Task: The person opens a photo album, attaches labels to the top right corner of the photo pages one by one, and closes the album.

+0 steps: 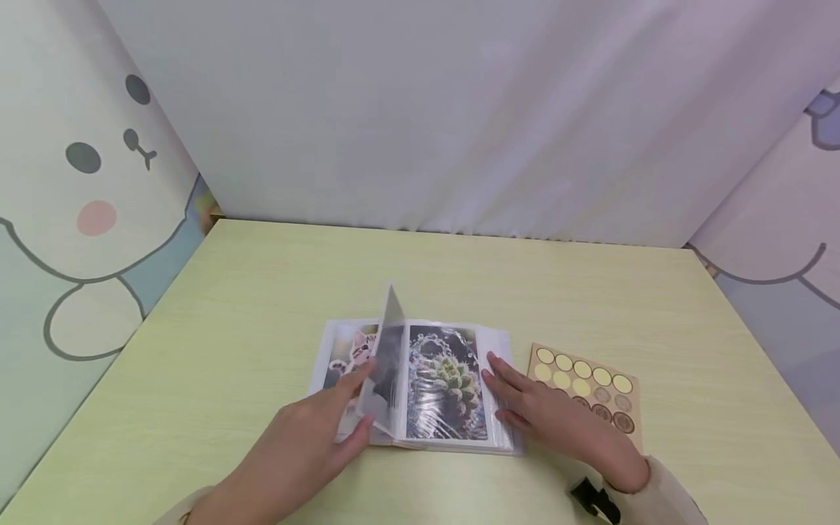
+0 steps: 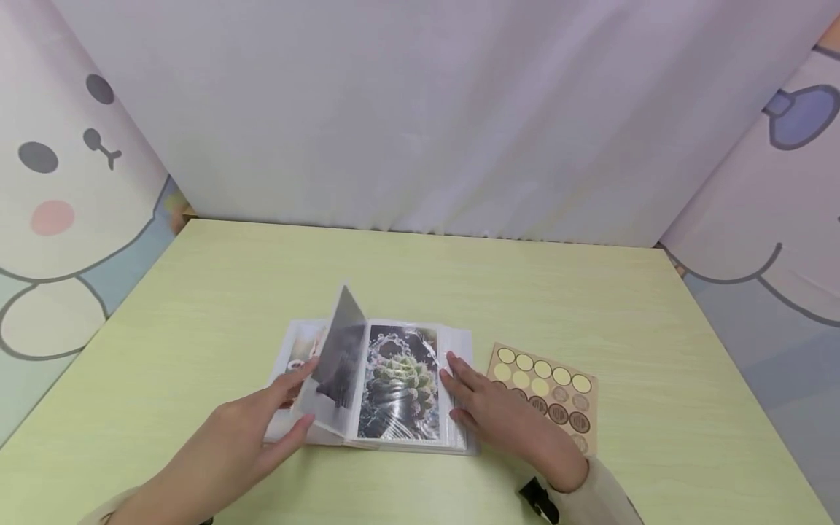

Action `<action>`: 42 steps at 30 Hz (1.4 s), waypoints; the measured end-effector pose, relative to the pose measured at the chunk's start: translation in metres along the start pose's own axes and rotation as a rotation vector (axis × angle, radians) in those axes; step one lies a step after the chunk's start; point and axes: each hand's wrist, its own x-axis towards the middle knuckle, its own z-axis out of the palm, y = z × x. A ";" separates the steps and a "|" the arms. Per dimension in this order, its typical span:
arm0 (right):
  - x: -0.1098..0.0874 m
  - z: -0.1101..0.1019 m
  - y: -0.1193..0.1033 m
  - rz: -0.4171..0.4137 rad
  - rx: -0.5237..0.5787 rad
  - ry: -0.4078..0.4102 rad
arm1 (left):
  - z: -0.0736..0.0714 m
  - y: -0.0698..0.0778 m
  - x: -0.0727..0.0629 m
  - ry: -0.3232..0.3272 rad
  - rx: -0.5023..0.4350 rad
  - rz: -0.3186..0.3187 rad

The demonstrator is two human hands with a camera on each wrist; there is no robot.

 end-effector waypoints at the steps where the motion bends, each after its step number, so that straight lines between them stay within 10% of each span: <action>1: 0.000 0.000 0.000 -0.002 -0.004 0.001 | -0.001 -0.002 -0.001 0.006 -0.001 -0.024; 9: 0.000 -0.001 -0.002 0.016 -0.024 -0.010 | -0.008 -0.024 -0.006 -0.145 -0.161 -0.336; 16: 0.001 0.000 -0.001 0.023 -0.013 -0.018 | -0.001 -0.047 -0.007 -0.206 -0.149 -0.316; 27: 0.001 0.000 -0.002 0.034 -0.009 -0.039 | 0.019 -0.063 -0.012 -0.504 -0.101 -0.461; 34: 0.000 0.001 -0.004 0.062 0.003 -0.044 | 0.022 -0.062 -0.015 -0.522 -0.017 -0.418; 42: 0.000 -0.001 -0.004 0.053 0.005 -0.041 | 0.027 -0.043 0.001 -0.403 0.113 -0.186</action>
